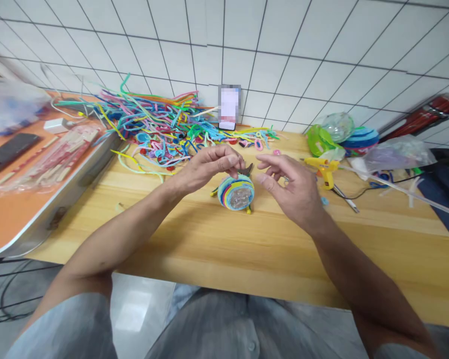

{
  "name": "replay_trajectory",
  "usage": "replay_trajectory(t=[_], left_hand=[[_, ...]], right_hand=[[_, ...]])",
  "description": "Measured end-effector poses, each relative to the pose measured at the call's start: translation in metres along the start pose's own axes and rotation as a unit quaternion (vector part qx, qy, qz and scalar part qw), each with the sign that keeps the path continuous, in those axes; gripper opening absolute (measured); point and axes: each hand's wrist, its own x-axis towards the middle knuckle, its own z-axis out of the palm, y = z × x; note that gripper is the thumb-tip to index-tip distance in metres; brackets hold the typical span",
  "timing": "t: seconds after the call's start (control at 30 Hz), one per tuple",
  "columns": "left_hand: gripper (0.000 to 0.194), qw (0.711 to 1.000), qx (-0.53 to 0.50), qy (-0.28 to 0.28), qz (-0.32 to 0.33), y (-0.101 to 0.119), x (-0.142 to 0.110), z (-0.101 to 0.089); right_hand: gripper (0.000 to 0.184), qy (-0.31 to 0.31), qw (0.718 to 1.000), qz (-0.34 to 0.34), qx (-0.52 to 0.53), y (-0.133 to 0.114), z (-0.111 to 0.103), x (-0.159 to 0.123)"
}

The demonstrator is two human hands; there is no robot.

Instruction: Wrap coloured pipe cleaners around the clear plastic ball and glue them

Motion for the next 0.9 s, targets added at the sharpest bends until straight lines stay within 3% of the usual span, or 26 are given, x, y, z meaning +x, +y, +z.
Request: replay_trajectory(t=[0.1,0.23,0.43,0.53,0.67,0.8,0.9], left_hand=[[0.047,1.000,-0.009,-0.023,0.002,-0.003,-0.003,0.016],[0.054,0.999,0.019,-0.032,-0.001,-0.008,-0.007,0.029],[0.061,0.999,0.027,-0.017,-0.041,-0.007,-0.008,0.038],[0.056,0.998,0.049,0.041,-0.013,-0.003,-0.009,0.033],[0.050,0.989,0.020,0.147,0.007,-0.009,-0.015,0.005],[0.049,0.971,0.009,0.237,-0.024,-0.026,-0.024,-0.032],[0.044,0.960,0.015,0.274,-0.048,-0.041,-0.029,-0.045]], right_hand=[[0.022,0.022,0.999,-0.039,0.019,-0.009,0.012,0.001],[0.013,0.062,0.998,-0.028,0.016,-0.012,0.020,-0.004],[0.034,0.070,0.992,0.062,0.088,-0.005,0.022,-0.016],[0.043,0.106,0.974,0.125,0.157,0.010,0.016,-0.020],[0.049,0.152,0.952,0.193,0.185,0.042,-0.019,-0.025],[0.043,0.187,0.942,0.266,0.086,0.078,-0.074,-0.044],[0.037,0.178,0.935,0.306,0.003,0.100,-0.099,-0.068]])
